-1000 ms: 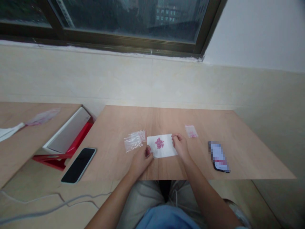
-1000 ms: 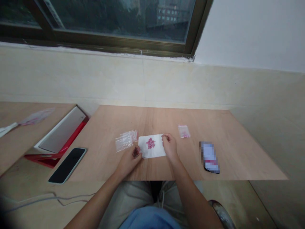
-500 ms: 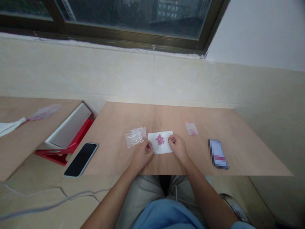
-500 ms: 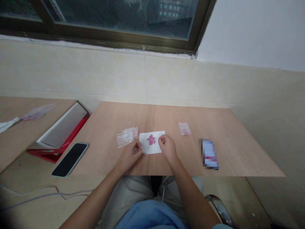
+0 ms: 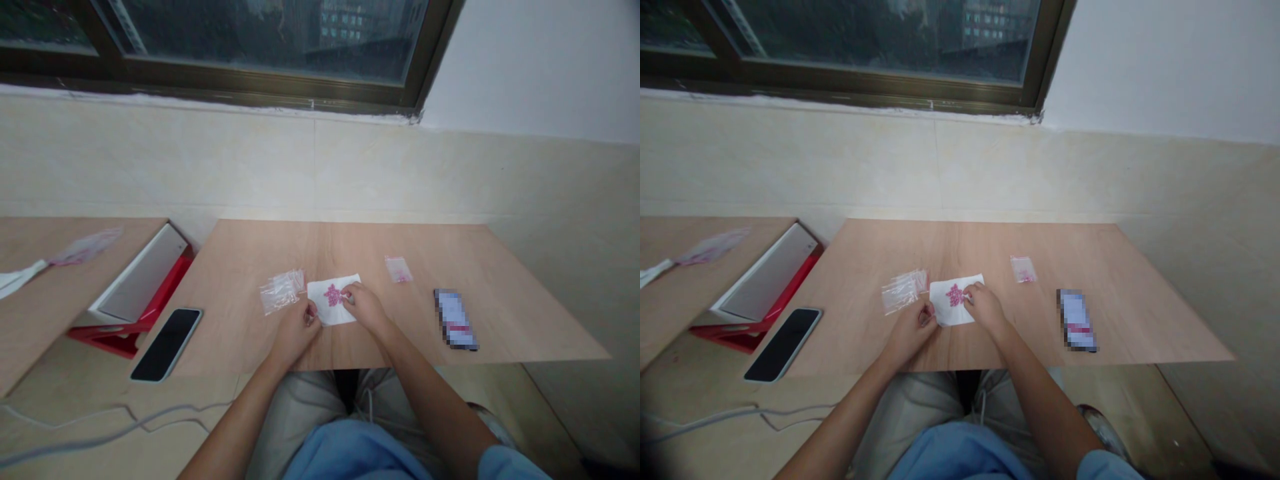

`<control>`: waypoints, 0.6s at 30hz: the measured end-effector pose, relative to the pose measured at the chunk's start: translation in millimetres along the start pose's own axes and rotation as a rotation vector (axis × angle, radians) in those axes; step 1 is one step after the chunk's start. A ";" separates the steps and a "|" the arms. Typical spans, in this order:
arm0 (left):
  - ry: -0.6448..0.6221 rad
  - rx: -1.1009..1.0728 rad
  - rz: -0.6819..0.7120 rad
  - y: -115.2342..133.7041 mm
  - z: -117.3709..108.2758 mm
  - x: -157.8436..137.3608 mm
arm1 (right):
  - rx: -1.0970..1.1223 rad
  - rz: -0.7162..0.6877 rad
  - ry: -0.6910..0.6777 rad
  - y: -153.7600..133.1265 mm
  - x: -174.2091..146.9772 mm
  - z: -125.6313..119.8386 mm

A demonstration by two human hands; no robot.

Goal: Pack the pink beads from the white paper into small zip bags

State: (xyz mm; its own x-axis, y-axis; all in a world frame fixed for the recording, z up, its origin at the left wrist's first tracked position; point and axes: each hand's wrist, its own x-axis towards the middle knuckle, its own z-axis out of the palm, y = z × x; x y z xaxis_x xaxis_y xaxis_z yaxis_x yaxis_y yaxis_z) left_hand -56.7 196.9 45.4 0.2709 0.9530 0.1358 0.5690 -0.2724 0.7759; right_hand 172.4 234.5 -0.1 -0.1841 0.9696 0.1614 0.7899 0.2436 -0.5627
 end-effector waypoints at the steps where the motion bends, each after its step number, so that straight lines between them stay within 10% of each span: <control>1: -0.003 0.001 -0.004 -0.6 0.6 0.0 | -0.009 0.002 -0.002 -0.3 0.6 0.2; 8: -0.011 0.016 -0.040 -5.6 4.6 -1.1 | 0.136 0.027 0.062 -1.4 -2.0 -4.4; 18: -0.006 0.029 -0.036 -8.0 9.2 -1.3 | 1.101 0.477 0.408 -28.8 -9.2 -24.9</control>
State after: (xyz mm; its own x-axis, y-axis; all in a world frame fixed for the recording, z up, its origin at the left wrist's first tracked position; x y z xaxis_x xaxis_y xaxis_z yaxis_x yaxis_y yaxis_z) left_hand -54.4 196.6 33.4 0.2546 0.9614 0.1049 0.6005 -0.2422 0.7621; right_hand 165.9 217.9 34.9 0.3318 0.9363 -0.1155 -0.2111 -0.0457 -0.9764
